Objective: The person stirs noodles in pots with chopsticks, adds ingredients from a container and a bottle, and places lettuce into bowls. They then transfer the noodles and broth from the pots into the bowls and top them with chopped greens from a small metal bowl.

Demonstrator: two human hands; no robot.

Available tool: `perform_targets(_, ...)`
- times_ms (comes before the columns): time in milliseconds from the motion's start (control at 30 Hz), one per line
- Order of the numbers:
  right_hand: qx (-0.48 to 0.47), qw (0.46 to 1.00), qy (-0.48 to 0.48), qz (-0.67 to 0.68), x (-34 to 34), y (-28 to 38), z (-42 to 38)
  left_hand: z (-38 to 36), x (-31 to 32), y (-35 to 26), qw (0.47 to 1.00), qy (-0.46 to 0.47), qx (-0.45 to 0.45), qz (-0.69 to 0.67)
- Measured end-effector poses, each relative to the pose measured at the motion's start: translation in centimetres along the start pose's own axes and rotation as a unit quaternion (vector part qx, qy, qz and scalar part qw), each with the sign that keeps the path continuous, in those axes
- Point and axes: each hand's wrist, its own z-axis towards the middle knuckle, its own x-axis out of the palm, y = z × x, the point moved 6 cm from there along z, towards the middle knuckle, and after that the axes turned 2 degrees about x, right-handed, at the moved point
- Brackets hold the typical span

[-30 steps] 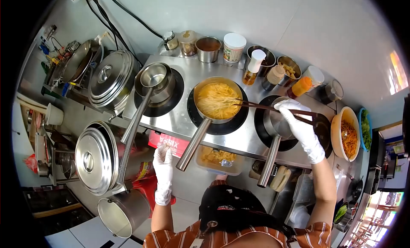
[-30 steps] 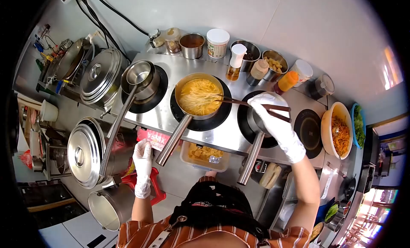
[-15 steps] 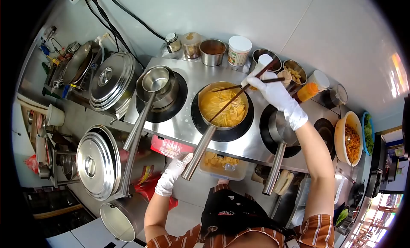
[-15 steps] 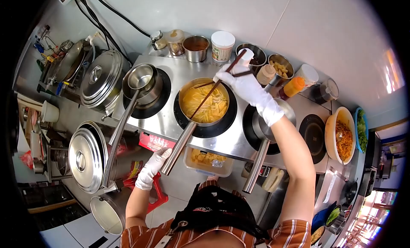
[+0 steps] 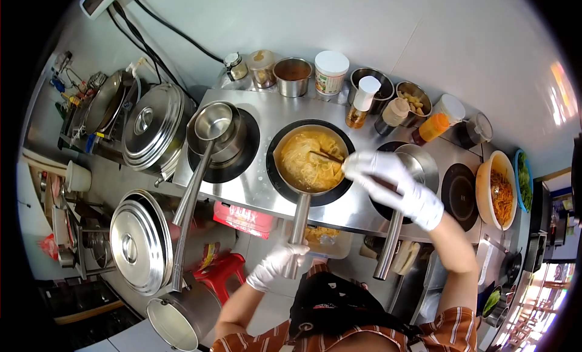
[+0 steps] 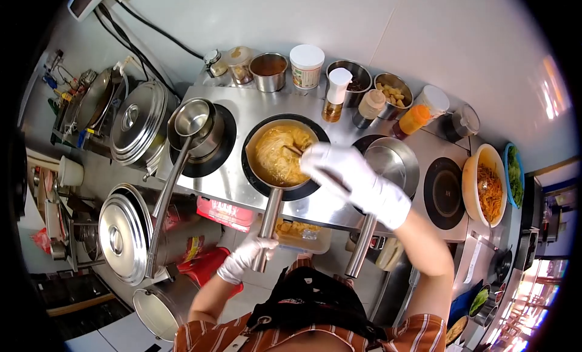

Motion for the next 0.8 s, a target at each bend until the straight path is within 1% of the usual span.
perform_targets(33, 0.049, 0.999, 0.016, -0.012, 1.2, -1.2, -2.0, 0.0, 0.3, 0.7, 1.0, -0.013, 0.016, -0.003)
perform_targets(67, 0.011, 0.999, -0.025, -0.033, 1.7, -0.6, -3.1, 0.0, 0.9, 1.2, 1.0, -0.009, 0.022, -0.016)
perform_targets(133, -0.006, 0.993, -0.094, -0.066, 2.3, 0.2, -5.6, -0.7, 2.2, 1.4, 0.999, -0.024, 0.039, -0.014)
perform_targets(200, 0.038, 0.988, -0.118, -0.09, 2.3, 1.3, -7.9, -1.3, 2.9, 1.7, 0.999, -0.02, 0.038, -0.015)
perform_targets(233, 0.053, 0.984, -0.151, -0.082, 2.2, 1.6, -9.0, -1.8, 3.2, 1.9, 0.999, -0.021, 0.037, -0.021)
perform_targets(267, 0.08, 0.979, -0.179, -0.054, 1.9, 1.7, -10.2, -2.2, 3.4, 1.9, 0.999, -0.021, 0.035, -0.015)
perform_targets(333, 0.156, 0.949, -0.274, 0.003, 0.8, 2.2, -12.6, -3.3, 4.1, 1.5, 0.997, 0.005, 0.049, 0.055)
perform_targets(367, 0.168, 0.928, -0.324, 0.074, 0.5, 1.7, -14.3, -4.2, 4.7, 1.4, 0.998, 0.006, 0.037, 0.045)
perform_targets(400, 0.211, 0.883, -0.397, 0.138, 0.8, 0.3, -16.9, -4.8, 5.1, 1.4, 0.998, 0.011, 0.035, 0.056)
perform_targets(467, 0.275, 0.763, -0.511, 0.285, 0.5, -0.3, -20.0, -5.8, 5.9, 1.7, 0.997, 0.018, 0.002, 0.072)
perform_targets(500, 0.272, 0.74, -0.545, 0.286, 0.1, -0.6, -21.5, -6.3, 6.6, 1.6, 0.996, 0.042, 0.005, 0.074)
perform_targets(600, 0.283, 0.641, -0.62, 0.354, -1.4, 0.0, -26.0, -7.8, 9.0, 0.8, 0.991, 0.076, 0.011, 0.11)
perform_targets(633, 0.286, 0.61, -0.643, 0.365, -1.8, 0.0, -27.7, -8.1, 9.8, 0.7, 0.99, 0.079, 0.0, 0.121)
perform_targets(667, 0.292, 0.592, -0.657, 0.364, -2.4, 0.5, -29.4, -8.6, 10.8, 0.5, 0.987, 0.087, -0.002, 0.136)
perform_targets(733, 0.273, 0.558, -0.692, 0.368, -3.6, 1.2, -33.1, -9.3, 13.0, 0.0, 0.981, 0.093, 0.009, 0.173)
perform_targets(767, 0.249, 0.548, -0.702, 0.381, -4.3, 1.8, -35.1, -9.3, 13.9, 0.3, 0.977, 0.098, 0.003, 0.191)
perform_targets(800, 0.243, 0.527, -0.722, 0.375, -4.9, 2.6, -37.2, -9.4, 15.2, 0.4, 0.972, 0.112, -0.003, 0.207)
